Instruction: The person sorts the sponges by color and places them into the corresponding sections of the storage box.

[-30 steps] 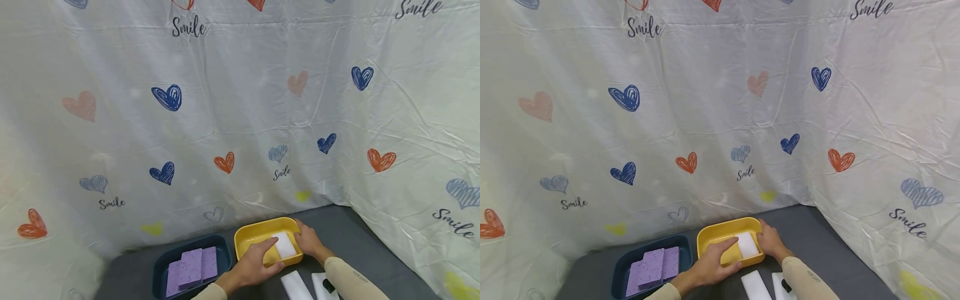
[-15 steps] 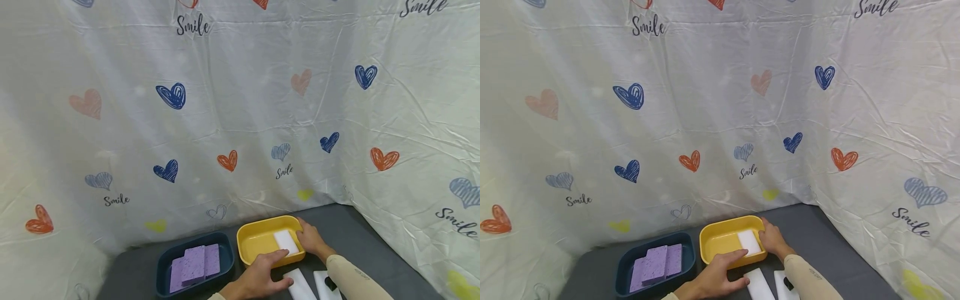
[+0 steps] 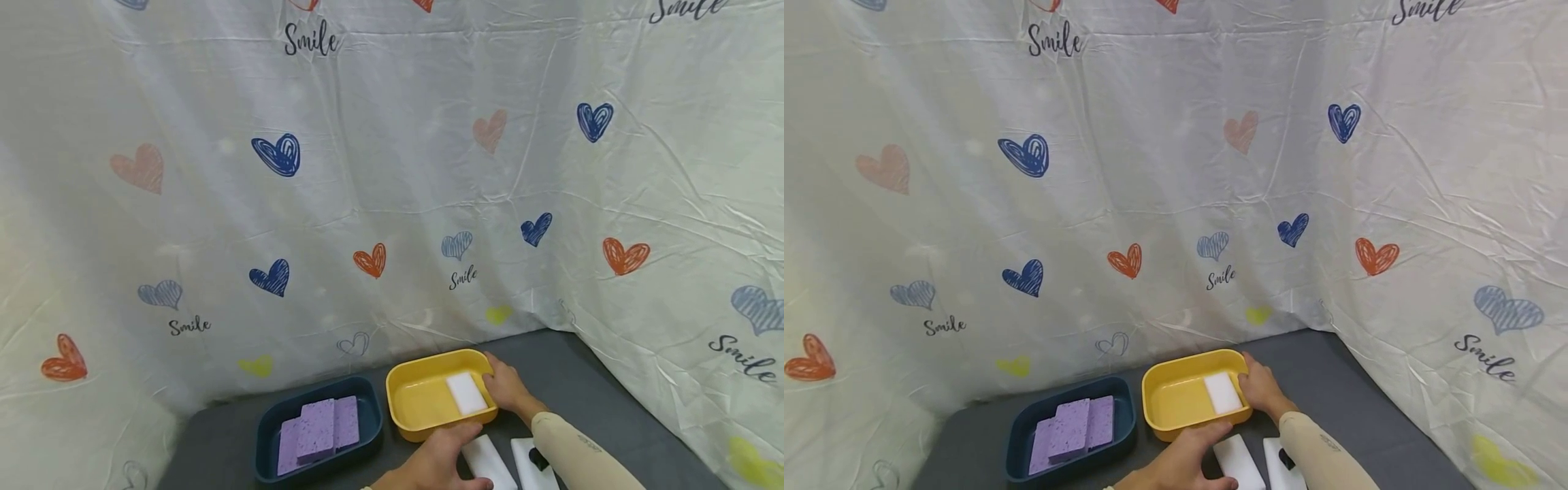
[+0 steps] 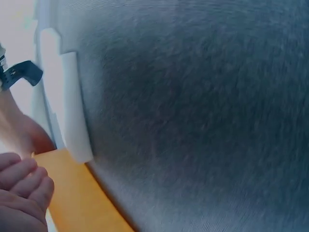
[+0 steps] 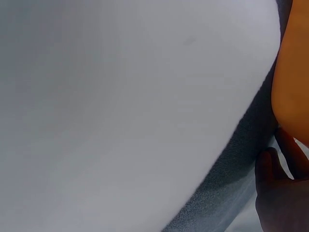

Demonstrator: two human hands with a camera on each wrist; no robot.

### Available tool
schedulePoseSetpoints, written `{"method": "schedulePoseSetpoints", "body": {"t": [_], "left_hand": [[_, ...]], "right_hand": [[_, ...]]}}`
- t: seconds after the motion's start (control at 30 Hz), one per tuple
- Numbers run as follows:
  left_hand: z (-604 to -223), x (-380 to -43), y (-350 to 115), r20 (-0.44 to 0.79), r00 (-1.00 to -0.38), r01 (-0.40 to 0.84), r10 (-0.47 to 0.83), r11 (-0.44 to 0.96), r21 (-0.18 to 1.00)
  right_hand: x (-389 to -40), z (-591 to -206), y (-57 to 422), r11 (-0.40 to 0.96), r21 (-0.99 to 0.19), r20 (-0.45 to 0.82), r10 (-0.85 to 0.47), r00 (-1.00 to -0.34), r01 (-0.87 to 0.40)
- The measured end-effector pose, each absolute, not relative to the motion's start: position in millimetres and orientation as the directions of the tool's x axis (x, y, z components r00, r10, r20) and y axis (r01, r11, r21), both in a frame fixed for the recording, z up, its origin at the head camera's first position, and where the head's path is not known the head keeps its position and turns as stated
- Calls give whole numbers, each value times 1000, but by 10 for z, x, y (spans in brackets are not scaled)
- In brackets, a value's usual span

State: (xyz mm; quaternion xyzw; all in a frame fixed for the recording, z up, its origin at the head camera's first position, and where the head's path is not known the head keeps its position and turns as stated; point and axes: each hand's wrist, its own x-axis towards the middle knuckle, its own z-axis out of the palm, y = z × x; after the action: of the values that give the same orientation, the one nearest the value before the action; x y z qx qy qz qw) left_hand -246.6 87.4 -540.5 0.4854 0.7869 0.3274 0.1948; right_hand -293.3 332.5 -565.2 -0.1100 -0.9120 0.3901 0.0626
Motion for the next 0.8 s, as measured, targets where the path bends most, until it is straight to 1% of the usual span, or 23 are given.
{"method": "schedulePoseSetpoints", "body": {"t": [0.07, 0.2, 0.33, 0.47, 0.57, 0.67, 0.73, 0.8], "left_hand": [[-5436, -2460, 886, -63, -494, 574, 867, 380, 725], [-5491, -2464, 924, -150, -538, 528, 830, 470, 707], [-5535, -2480, 995, -200, -561, 540, 803, 538, 647], [-5573, -2479, 1065, -205, -578, 585, 790, 577, 571], [-5603, -2475, 1096, -196, -569, 627, 799, 576, 525], [-5695, -2498, 1119, -165, -546, 680, 821, 550, 485], [-5826, -2542, 1139, -130, -532, 714, 837, 526, 462], [-6034, -2618, 1167, -88, -521, 750, 849, 505, 428]], "right_hand": [[-2938, -5648, 3321, 664, -730, 17, 251, -968, 160], [-2951, -5666, 3329, 659, -734, 8, 252, -968, 165], [-2961, -5691, 3339, 651, -741, 11, 254, -967, 163], [-2950, -5681, 3328, 646, -747, 13, 251, -968, 158], [-2940, -5668, 3324, 647, -746, 13, 252, -968, 159], [-2937, -5672, 3327, 656, -738, 18, 253, -967, 158], [-2938, -5676, 3330, 655, -740, 24, 255, -967, 154], [-2942, -5684, 3341, 651, -744, 32, 255, -966, 147]]}}
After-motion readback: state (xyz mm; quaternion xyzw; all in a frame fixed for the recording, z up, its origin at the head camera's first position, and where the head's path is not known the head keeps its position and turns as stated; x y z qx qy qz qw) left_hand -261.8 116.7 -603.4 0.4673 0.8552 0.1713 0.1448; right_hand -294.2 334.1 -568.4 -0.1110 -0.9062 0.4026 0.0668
